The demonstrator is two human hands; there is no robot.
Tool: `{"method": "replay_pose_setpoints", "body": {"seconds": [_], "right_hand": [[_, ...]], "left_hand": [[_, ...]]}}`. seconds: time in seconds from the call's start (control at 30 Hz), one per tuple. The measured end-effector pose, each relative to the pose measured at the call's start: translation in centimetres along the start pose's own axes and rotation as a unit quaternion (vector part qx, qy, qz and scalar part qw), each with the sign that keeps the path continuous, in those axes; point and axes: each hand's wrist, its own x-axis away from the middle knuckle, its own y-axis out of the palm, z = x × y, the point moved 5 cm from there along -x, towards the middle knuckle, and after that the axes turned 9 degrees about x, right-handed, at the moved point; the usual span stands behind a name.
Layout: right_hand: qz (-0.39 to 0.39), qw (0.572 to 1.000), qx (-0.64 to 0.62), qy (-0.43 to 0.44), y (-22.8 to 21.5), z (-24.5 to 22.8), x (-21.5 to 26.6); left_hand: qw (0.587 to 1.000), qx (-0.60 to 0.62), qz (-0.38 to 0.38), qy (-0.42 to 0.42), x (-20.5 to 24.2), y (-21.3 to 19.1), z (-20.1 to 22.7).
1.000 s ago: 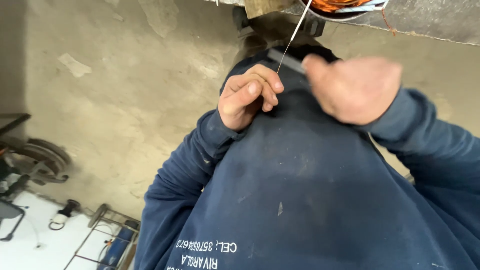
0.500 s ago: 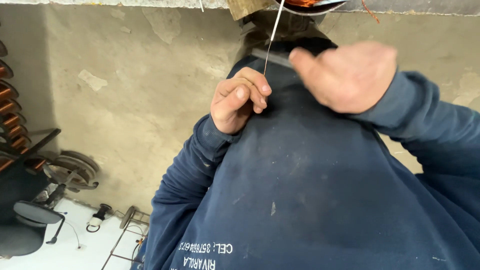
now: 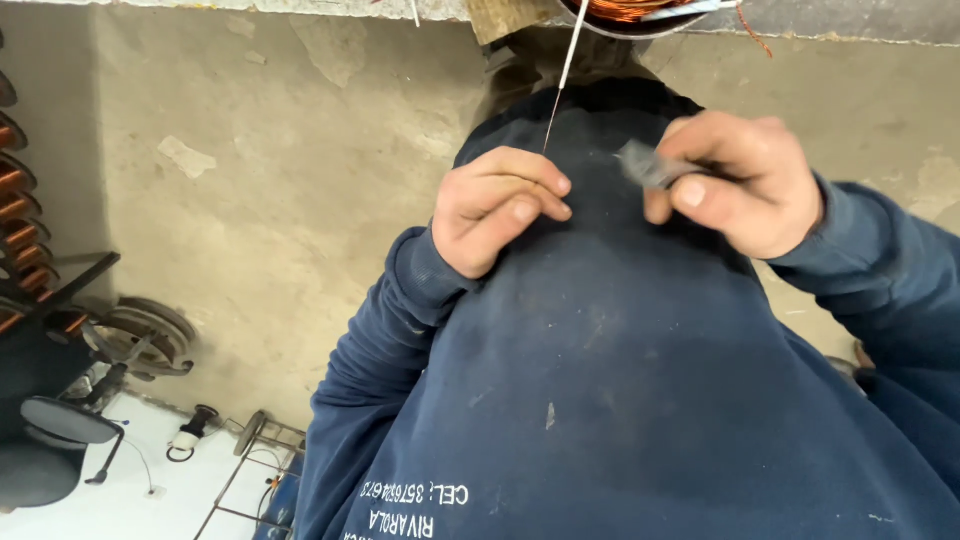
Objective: The person works on an electric motor stator at a workbench. They cut white plastic zip ties around the copper windings, use a small blade to scrape insulation off the copper wire leads, and twist the bare wire ends together by hand.
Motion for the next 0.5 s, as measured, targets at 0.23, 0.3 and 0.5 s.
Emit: {"method": "replay_pose_setpoints", "body": {"seconds": [0.23, 0.3, 0.5], "right_hand": [[-0.055, 0.98, 0.061, 0.183, 2.8, 0.2, -3.1], [-0.003, 0.966, 0.251, 0.06, 2.0, -4.0, -5.4], [0.008, 0.848, 0.53, -0.018, 2.9, -7.0, -5.1]], "left_hand": [[0.961, -0.255, -0.03, 0.106, -2.2, 1.0, 3.1], [0.96, -0.256, -0.034, 0.109, -2.3, 1.0, 3.1], [0.972, -0.214, -0.026, 0.092, -1.9, 0.7, 3.1]]}}
